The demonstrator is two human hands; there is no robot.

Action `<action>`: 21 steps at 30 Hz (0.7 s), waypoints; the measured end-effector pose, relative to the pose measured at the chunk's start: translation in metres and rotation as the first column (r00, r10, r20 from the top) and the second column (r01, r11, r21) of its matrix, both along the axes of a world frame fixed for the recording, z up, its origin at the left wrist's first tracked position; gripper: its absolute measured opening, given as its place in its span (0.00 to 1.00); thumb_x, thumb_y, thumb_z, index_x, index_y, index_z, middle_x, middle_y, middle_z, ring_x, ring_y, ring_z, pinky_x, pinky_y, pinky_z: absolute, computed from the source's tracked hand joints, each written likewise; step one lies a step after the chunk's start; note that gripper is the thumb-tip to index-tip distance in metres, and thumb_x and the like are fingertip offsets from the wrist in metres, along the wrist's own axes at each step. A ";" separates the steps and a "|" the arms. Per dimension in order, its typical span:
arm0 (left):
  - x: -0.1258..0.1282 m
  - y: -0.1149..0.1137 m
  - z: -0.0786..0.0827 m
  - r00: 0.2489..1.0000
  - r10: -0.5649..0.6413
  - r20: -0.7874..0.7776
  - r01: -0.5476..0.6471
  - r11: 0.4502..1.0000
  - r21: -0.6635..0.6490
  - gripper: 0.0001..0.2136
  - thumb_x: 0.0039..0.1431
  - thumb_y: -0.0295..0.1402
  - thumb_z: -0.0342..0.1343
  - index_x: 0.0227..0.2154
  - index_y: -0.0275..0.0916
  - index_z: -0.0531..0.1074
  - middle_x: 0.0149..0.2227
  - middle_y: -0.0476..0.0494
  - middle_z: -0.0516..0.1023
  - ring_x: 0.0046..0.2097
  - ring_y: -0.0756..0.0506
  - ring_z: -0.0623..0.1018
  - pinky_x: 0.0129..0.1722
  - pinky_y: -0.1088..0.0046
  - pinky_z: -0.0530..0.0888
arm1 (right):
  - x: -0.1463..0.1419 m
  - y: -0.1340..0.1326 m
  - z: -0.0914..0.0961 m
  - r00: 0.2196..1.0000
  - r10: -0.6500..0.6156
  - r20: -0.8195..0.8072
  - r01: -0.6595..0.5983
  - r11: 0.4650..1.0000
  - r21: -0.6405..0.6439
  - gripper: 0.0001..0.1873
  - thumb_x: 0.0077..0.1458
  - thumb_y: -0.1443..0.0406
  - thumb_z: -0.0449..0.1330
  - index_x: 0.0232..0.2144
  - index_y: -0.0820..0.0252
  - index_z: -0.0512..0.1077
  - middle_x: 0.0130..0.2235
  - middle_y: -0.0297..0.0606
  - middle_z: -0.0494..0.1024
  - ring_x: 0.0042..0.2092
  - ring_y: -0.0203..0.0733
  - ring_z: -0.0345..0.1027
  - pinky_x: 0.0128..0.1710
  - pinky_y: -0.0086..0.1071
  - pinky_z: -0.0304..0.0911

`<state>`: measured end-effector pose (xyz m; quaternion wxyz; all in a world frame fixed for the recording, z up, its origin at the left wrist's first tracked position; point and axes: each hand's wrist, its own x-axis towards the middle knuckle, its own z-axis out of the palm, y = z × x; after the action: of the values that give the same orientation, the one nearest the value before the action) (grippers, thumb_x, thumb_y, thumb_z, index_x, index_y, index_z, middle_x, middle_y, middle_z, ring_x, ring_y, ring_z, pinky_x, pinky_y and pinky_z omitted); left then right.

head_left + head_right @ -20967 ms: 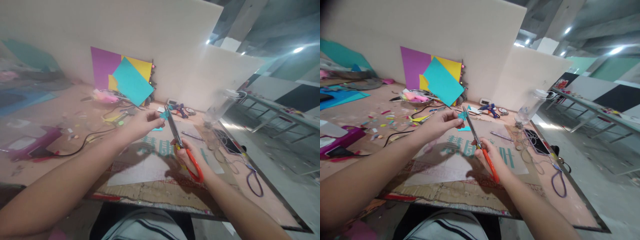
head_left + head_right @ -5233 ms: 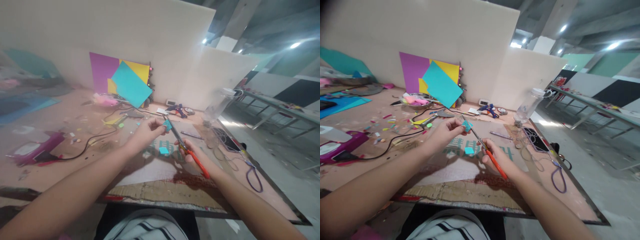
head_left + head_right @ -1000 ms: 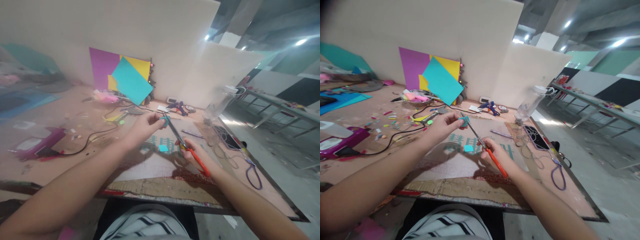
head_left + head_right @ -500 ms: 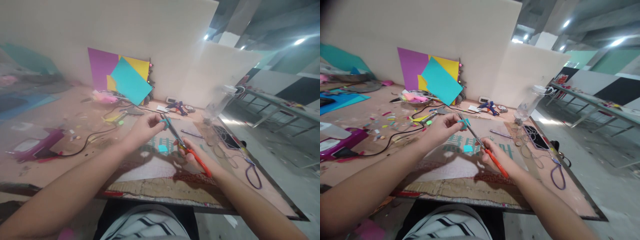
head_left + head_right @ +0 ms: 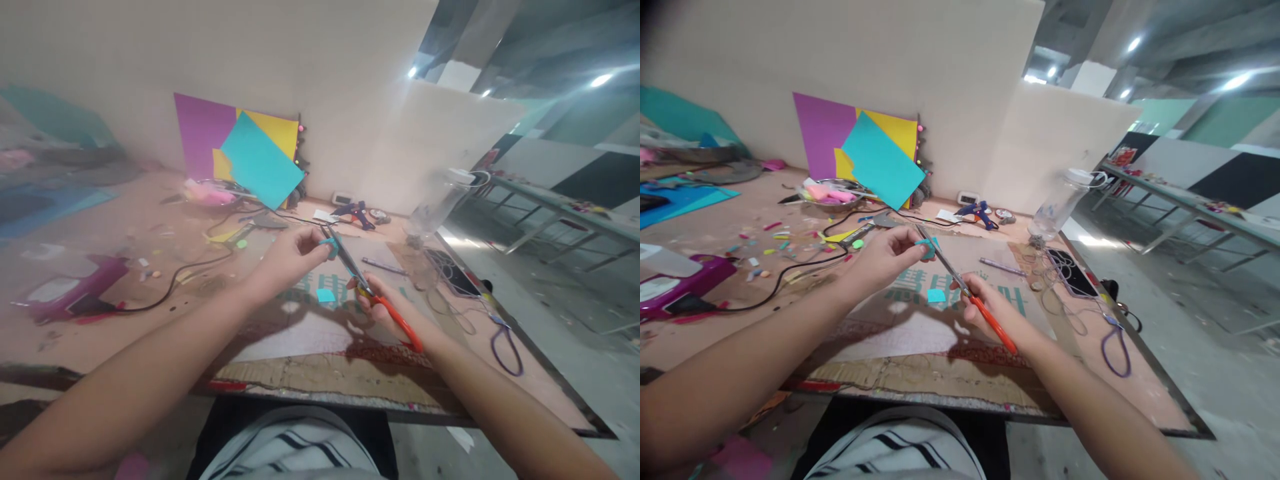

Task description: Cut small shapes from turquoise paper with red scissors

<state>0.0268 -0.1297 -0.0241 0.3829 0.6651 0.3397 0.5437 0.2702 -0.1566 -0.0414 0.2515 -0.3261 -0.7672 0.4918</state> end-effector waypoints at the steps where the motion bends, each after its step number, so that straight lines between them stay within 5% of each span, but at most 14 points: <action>1: 0.000 0.000 0.000 1.000 0.002 -0.002 -0.002 1.000 -0.002 0.08 0.57 0.36 0.60 0.27 0.39 0.69 0.30 0.48 0.77 0.33 0.49 0.76 0.36 0.72 0.72 | 0.000 0.000 0.000 1.000 -0.004 0.004 0.004 1.000 -0.003 0.33 0.57 0.33 0.55 0.38 0.55 0.60 0.32 0.28 0.57 0.30 0.35 0.46 0.29 0.31 0.49; 11: -0.001 0.001 0.001 1.000 -0.012 -0.027 0.013 1.000 0.019 0.08 0.57 0.36 0.59 0.26 0.39 0.69 0.29 0.48 0.77 0.33 0.48 0.77 0.38 0.71 0.73 | 0.000 0.004 -0.004 0.998 -0.061 -0.005 0.061 0.998 0.007 0.41 0.47 0.28 0.57 0.40 0.56 0.65 0.32 0.29 0.59 0.30 0.35 0.49 0.27 0.31 0.49; 21: -0.008 0.001 -0.001 0.998 -0.024 -0.059 0.021 0.999 -0.039 0.08 0.60 0.36 0.61 0.29 0.38 0.73 0.32 0.47 0.79 0.36 0.48 0.78 0.38 0.72 0.72 | 0.001 0.005 -0.006 0.997 -0.076 0.000 0.076 0.997 -0.008 0.38 0.49 0.31 0.61 0.41 0.56 0.66 0.31 0.29 0.60 0.30 0.35 0.50 0.26 0.31 0.48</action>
<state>0.0189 -0.1284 -0.0247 0.3914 0.6772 0.3537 0.5129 0.2713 -0.1514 -0.0471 0.2689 -0.3561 -0.7522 0.4849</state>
